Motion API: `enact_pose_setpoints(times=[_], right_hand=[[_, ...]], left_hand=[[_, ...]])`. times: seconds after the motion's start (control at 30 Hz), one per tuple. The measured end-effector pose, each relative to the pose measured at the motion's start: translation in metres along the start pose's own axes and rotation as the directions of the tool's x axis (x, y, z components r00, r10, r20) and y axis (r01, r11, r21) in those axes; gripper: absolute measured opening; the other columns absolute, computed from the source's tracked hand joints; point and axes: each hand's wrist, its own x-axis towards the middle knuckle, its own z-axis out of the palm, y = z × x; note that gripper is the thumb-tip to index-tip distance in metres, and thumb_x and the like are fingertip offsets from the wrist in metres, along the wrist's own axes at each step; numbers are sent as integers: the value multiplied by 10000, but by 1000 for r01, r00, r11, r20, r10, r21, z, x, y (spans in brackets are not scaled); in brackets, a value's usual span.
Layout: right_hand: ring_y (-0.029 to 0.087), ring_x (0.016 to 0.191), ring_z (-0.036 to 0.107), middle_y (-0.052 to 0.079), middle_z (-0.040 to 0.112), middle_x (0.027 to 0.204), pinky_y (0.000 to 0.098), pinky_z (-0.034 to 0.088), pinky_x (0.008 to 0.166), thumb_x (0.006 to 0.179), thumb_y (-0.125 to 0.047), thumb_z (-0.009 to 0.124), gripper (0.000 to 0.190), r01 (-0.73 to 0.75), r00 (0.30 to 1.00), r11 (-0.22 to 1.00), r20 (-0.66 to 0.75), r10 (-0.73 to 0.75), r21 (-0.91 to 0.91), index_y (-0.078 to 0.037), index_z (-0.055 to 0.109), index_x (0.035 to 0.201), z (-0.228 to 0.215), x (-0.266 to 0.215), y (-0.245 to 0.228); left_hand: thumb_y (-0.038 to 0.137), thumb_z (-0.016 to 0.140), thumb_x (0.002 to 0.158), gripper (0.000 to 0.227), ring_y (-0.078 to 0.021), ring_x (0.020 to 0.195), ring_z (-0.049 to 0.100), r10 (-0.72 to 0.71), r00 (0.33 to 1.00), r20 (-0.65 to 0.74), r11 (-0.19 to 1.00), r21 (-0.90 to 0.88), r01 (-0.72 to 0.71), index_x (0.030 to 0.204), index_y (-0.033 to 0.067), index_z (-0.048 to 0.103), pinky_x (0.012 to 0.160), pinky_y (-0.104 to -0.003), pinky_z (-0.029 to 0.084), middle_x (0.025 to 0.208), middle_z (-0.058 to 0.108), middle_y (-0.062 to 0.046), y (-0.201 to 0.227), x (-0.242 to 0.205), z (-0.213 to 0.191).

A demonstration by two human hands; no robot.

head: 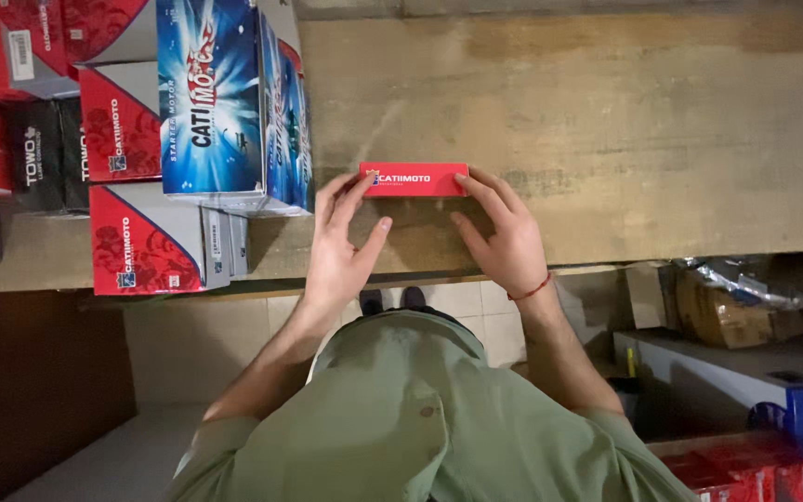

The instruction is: The person picks up a red product box, writes information from it into a notebook, opens the box to reveal a small white item, and then places the box on a shelf among other similar boxes.

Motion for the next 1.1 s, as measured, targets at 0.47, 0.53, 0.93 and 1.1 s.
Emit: enact_pose_setpoints(times=[0.47,0.53,0.93,1.1], right_hand=[[382,1276,728,109,670,1399,504,608,1055,1034,-185,838,391,-49,994,997,104,44,54,-172,717,1405,-10,45,-7],[427,1287,718,145,662,1415,534,597,1066,1045,-190,830,404,-57,991,996,125,48,69,-159,704,1427,-8,51,-7],[526,1328,667,266,532,1548,559,628,1067,1046,-95,806,571,-118,969,978,235,75,173,-82,577,1569,3,76,-13],[479,1337,673,241,522,1527,486,643,1072,1044,-122,820,553,-127,972,968,221,79,215,-70,603,1550,5,75,-9]], left_hand=[[110,808,1024,577,-525,1447,559,-8,999,-53,1000,15,9,1565,55,614,1261,-606,445,1502,462,-258,3,29,-2],[122,817,1018,603,-525,1448,548,-1,999,-50,999,32,3,1575,52,598,1267,-612,433,1498,459,-259,3,33,-2],[150,776,1031,794,-604,1611,314,-112,994,-1,994,-4,112,1732,78,410,1354,-662,268,1736,245,-343,8,46,-7],[214,773,1042,788,-536,1649,297,-164,986,25,986,42,163,1739,131,416,1374,-594,260,1782,238,-268,13,44,-11]])
